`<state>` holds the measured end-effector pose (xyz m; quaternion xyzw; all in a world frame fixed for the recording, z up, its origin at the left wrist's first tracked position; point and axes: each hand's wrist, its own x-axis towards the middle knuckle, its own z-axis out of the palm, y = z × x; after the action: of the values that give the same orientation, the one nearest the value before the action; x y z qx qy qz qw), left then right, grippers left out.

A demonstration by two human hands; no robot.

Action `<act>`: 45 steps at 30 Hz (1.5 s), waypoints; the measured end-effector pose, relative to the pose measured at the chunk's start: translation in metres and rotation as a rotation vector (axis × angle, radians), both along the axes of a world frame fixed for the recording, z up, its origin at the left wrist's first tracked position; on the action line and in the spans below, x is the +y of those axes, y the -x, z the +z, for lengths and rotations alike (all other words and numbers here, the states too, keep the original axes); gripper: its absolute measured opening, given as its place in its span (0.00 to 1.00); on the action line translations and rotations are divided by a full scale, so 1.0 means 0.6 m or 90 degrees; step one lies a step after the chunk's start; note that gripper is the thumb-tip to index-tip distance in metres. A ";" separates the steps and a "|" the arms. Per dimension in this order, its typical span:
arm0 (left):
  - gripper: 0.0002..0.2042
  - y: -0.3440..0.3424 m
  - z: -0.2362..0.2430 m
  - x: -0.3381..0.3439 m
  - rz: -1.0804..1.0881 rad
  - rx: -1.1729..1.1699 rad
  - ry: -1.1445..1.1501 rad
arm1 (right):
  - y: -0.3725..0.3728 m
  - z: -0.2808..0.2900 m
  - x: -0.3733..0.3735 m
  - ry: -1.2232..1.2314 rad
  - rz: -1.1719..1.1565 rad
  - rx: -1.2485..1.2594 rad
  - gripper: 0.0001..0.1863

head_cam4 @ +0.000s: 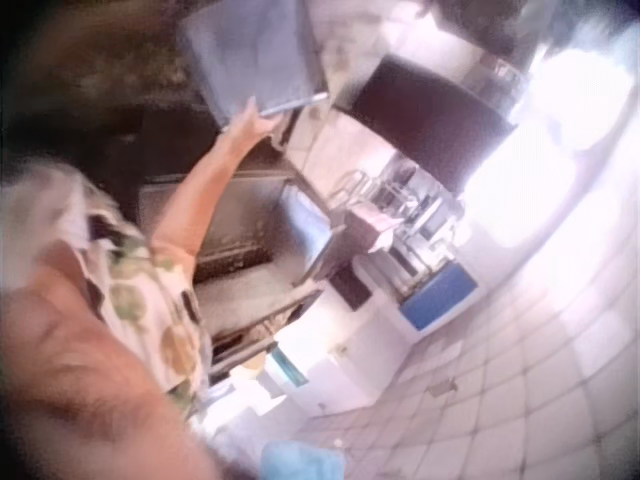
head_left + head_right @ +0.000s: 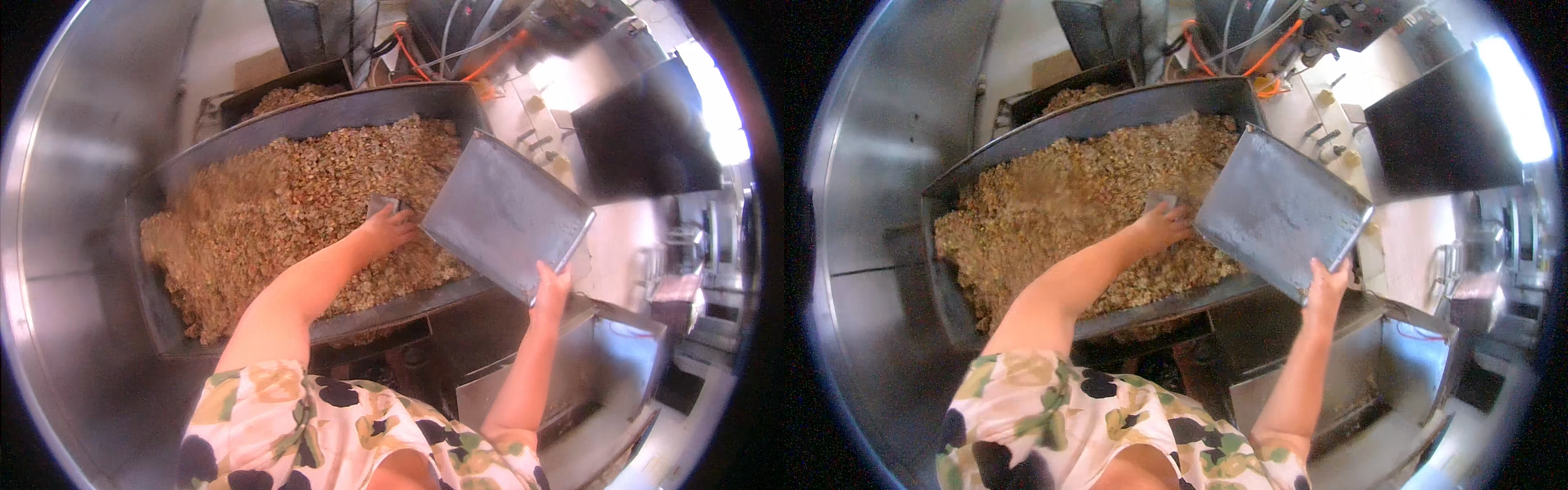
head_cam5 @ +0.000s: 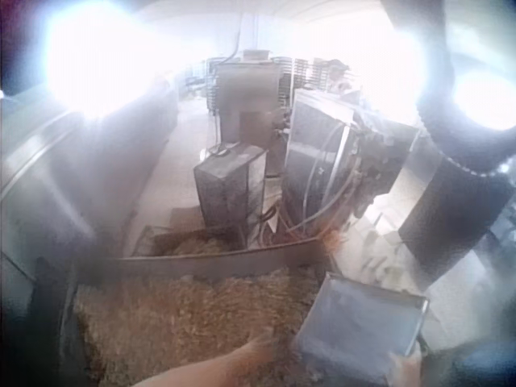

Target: The person kneads a large mass of dough on a table, cuts a portion with a scraper, and places it on a scale. They then scoop a granular mixture from a bin into a machine hopper using a metal scoop and their hands.

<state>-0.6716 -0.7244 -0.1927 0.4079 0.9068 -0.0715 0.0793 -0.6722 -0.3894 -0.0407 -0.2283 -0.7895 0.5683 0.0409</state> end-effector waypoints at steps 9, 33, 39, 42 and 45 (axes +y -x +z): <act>0.16 0.060 0.105 -0.086 0.122 -0.052 0.187 | 0.042 0.016 -0.066 0.051 0.118 0.007 0.27; 0.22 -0.194 0.069 -0.661 1.197 -0.079 -0.316 | 0.095 -0.163 -0.126 -0.098 0.339 -0.245 0.18; 0.14 -0.160 0.097 -0.574 1.190 -0.285 -0.473 | 0.099 -0.157 -0.143 -0.123 0.372 -0.255 0.17; 0.24 -0.160 0.073 -0.502 1.209 -0.346 -0.595 | 0.100 -0.164 -0.142 -0.139 0.372 -0.242 0.17; 0.31 -0.142 0.112 -0.417 1.275 -0.461 -0.629 | 0.106 -0.179 -0.129 -0.146 0.385 -0.243 0.17</act>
<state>-0.5863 -0.9747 -0.1252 -0.5046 0.6767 0.5028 0.1862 -0.7356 -0.4668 -0.1480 -0.0806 -0.8731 0.4098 -0.2514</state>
